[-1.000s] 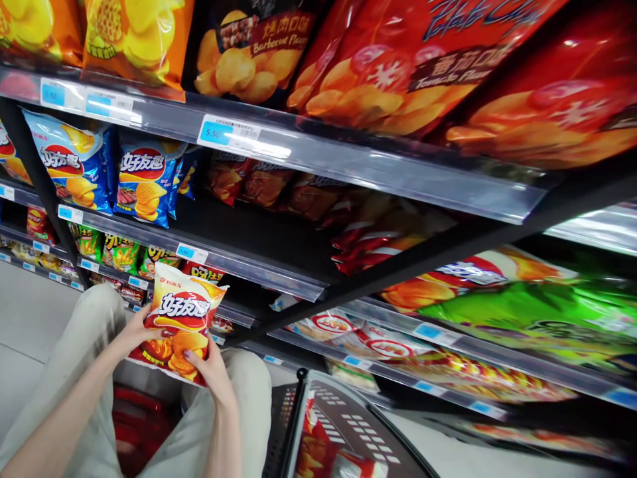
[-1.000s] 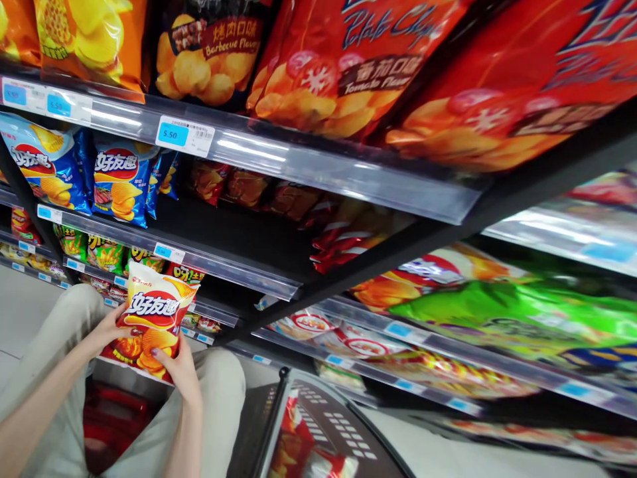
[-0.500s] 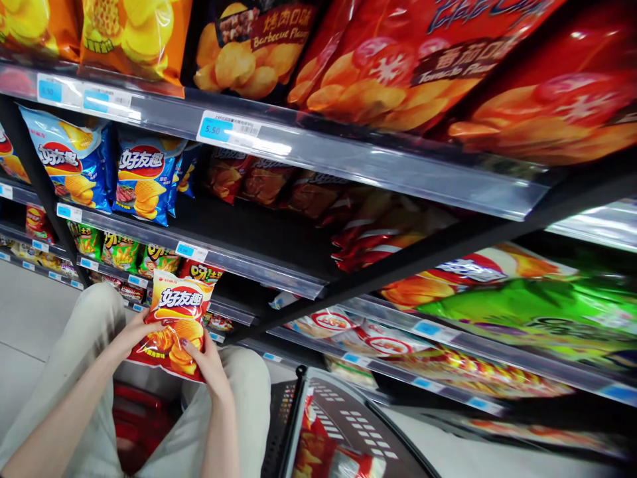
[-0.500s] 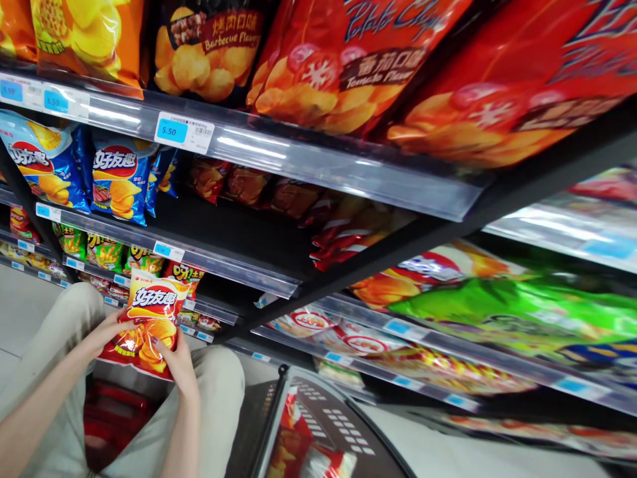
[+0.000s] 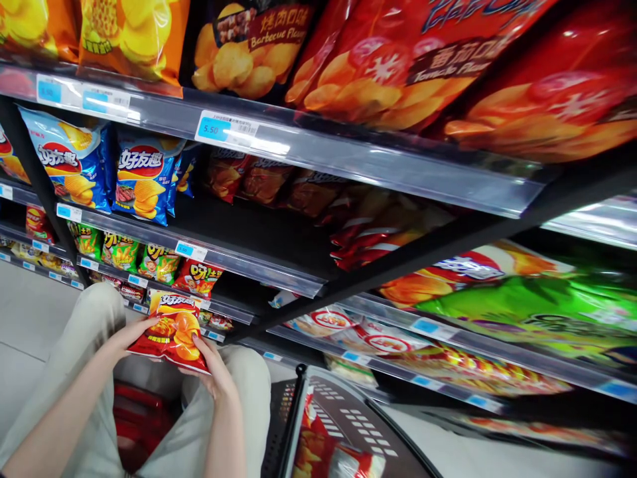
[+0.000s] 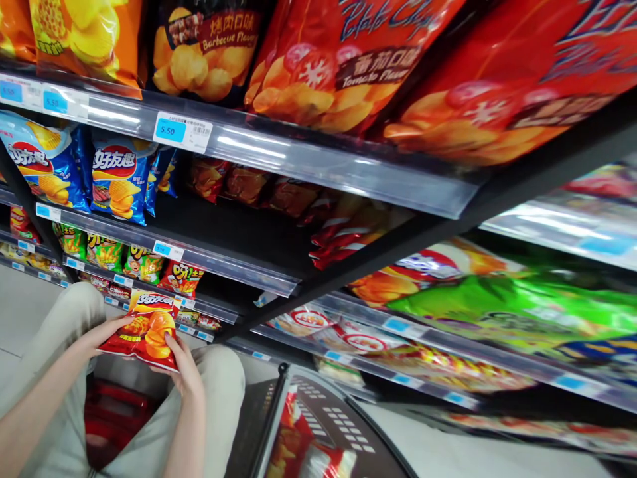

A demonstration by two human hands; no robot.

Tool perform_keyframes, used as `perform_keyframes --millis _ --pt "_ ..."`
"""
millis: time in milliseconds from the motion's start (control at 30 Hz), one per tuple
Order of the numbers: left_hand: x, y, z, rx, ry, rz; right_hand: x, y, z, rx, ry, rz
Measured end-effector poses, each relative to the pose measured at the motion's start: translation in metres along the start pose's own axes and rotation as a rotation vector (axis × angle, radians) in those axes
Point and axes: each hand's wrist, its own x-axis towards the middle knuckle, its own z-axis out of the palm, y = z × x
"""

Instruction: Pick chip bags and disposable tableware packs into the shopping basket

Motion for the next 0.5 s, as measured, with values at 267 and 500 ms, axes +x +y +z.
perform_keyframes --millis 267,500 --pt "0.003 0.002 -0.003 -0.007 0.075 0.047 -0.008 0.000 0.010 -0.002 -0.123 -0.021" --pt "0.004 0.013 -0.003 0.176 0.003 -0.002 -0.053 -0.010 -0.001 0.118 0.010 -0.389"
